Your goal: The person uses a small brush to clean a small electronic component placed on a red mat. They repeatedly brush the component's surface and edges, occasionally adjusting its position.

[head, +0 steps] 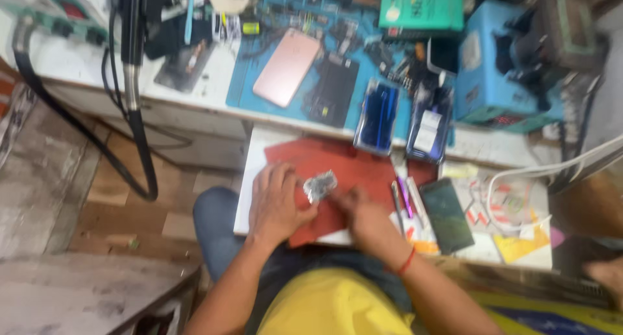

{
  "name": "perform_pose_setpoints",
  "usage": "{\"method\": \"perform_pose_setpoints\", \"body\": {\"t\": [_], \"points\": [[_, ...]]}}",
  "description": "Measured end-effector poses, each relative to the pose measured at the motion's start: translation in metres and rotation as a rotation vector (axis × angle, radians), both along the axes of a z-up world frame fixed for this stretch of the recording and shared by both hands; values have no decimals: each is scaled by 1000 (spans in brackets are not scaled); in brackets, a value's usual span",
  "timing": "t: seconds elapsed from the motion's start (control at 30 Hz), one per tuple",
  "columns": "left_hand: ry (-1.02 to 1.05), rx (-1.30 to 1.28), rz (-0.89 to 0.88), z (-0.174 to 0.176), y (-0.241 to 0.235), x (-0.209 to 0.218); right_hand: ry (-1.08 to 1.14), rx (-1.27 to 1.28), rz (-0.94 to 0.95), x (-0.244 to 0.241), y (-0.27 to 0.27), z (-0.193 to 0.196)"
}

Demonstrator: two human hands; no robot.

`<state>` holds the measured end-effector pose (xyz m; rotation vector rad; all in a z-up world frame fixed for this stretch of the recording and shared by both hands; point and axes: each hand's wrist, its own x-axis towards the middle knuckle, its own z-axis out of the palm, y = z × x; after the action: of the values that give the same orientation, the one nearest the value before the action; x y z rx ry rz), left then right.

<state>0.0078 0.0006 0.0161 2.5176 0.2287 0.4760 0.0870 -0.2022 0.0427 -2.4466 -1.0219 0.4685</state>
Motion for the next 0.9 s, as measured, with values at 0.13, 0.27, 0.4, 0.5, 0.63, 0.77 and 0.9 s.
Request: {"method": "perform_pose_setpoints", "body": {"t": [0.13,0.27,0.4,0.5,0.63,0.77,0.9], "points": [[8,-6,-16,0,2,-3,73,-110,-79,-4,-1,-7],[23,4,2,4,0,3,33,-16,107,2,-2,-7],[13,31,-19,5,1,5,-36,39,-12,1,2,-4],[-4,34,-13,-13,-1,-3,-1,9,-15,0,-5,-17],[-28,1,-19,-23,2,-4,25,27,2,5,-12,-29],[-13,-4,-12,-3,-1,-4,35,-139,4,2,0,-8],[-20,43,-27,10,1,6,-161,97,127,6,15,17]]}}
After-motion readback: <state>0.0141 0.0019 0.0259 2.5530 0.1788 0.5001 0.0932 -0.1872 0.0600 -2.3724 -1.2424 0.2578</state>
